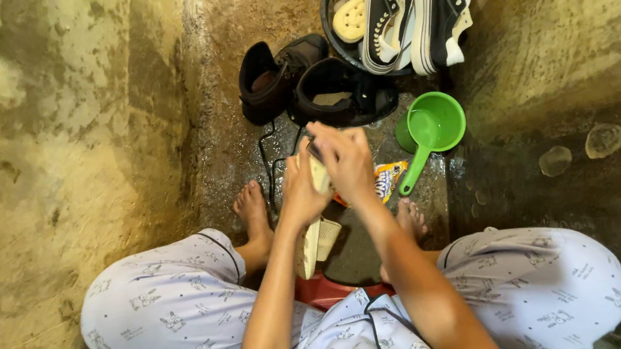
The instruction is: The person scrubs a beige slide sandal with a brush and water, then rinses it. They place the sandal aside and begin scrubbing a dark boot with the same brush and water.
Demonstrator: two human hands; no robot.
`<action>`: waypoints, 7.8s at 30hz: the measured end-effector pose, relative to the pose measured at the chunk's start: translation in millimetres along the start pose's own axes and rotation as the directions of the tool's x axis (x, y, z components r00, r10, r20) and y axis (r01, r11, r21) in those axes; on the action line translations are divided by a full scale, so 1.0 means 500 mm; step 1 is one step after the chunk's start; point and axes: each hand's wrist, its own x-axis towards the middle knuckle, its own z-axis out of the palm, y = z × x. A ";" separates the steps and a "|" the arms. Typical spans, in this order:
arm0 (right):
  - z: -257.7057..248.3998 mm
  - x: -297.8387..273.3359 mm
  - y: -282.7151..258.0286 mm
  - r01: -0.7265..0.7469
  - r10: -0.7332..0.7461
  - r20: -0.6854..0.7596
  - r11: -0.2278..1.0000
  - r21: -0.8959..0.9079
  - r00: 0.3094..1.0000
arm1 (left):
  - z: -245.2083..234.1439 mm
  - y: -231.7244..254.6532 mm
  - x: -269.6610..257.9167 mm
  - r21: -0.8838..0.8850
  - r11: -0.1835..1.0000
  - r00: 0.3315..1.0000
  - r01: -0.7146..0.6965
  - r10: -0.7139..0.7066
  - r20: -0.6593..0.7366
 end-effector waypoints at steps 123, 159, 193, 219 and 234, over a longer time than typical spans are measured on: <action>0.151 -0.020 0.212 0.002 0.009 0.350 1.000 -0.031 0.937 | -0.032 -0.189 0.028 0.310 0.922 0.962 0.233 -0.172 -0.211; 0.231 -0.067 0.190 0.028 -0.065 0.376 0.994 0.103 0.924 | -0.017 -0.242 0.022 0.292 0.950 0.976 0.115 -0.052 -0.214; 0.111 -0.054 0.082 0.209 -0.180 0.183 0.965 -0.158 0.967 | -0.042 -0.060 -0.055 0.230 0.972 0.953 0.037 0.035 -0.302; -0.023 0.017 0.169 -0.423 0.438 -0.002 0.870 0.253 0.899 | 0.026 -0.026 -0.089 0.208 0.957 0.977 -0.204 0.186 0.100; 0.013 -0.078 -0.041 0.155 -0.157 -0.034 0.986 -0.056 0.987 | 0.064 -0.112 -0.009 -0.249 0.969 0.995 0.009 -0.034 -0.097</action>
